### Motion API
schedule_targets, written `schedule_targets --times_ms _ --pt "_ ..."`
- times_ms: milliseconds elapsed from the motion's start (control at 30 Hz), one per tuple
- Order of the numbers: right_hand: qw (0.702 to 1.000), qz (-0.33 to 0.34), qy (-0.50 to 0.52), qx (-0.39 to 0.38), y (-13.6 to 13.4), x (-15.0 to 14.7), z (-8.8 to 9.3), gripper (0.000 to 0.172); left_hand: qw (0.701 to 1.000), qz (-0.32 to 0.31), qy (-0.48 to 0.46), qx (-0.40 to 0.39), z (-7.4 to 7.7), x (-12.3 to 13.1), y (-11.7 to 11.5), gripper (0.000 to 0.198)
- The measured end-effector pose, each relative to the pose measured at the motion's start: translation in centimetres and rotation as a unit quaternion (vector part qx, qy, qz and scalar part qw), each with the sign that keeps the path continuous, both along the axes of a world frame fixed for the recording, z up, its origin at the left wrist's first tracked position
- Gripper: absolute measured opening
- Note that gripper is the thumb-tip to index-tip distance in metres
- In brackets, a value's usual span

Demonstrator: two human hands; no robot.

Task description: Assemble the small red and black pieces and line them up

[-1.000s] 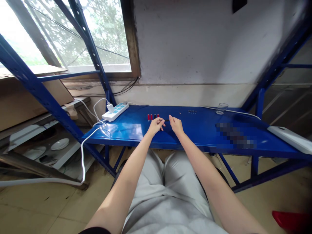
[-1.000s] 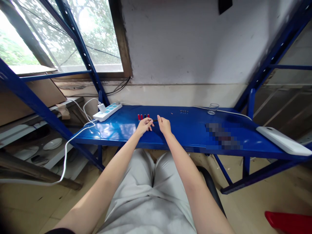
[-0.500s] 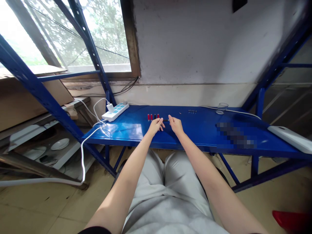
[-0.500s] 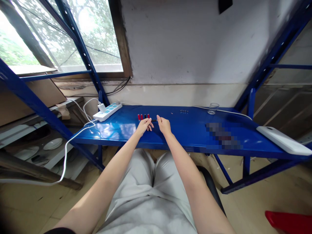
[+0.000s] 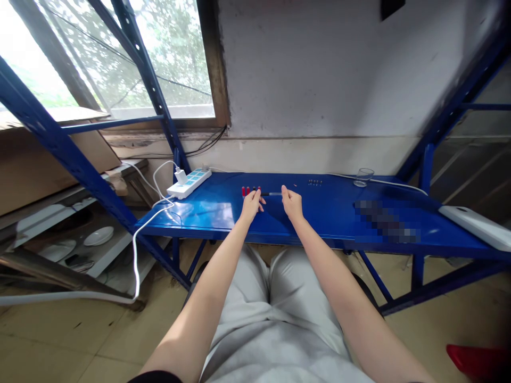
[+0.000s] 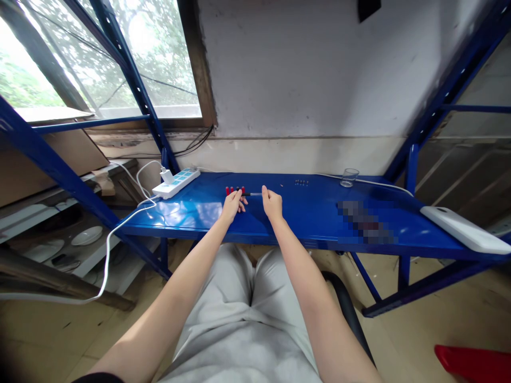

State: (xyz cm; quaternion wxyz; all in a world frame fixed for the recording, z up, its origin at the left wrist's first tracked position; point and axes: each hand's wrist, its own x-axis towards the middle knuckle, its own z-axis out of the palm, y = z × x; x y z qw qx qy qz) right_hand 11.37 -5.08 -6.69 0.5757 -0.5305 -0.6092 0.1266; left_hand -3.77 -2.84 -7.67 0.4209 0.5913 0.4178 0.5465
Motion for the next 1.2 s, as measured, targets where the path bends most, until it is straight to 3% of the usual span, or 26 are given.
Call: schedule_targets --times_ms 167,333,533,800,1200 --pt "0.998 0.004 0.055 0.017 -0.1 0.1 0.1 0.052 0.999 -0.039 0.014 -0.015 -0.1 0.1 -0.1 0.036" --pt "0.997 0.076 -0.029 0.006 0.2 -0.1 -0.3 0.045 0.995 -0.084 0.053 -0.01 0.0 0.2 -0.3 0.038" --pt "0.986 0.122 -0.108 -0.03 0.4 -0.3 -0.7 0.036 0.997 -0.059 0.045 0.02 -0.2 0.1 -0.1 0.035" --pt "0.959 0.122 -0.248 -0.055 0.0 -0.9 -0.5 0.025 0.997 -0.036 0.05 0.046 -0.2 -0.1 -0.2 0.032" --pt "0.952 0.148 -0.265 -0.05 0.8 -0.7 -1.1 0.019 0.997 -0.04 0.059 0.028 -0.3 0.0 -0.1 0.033"
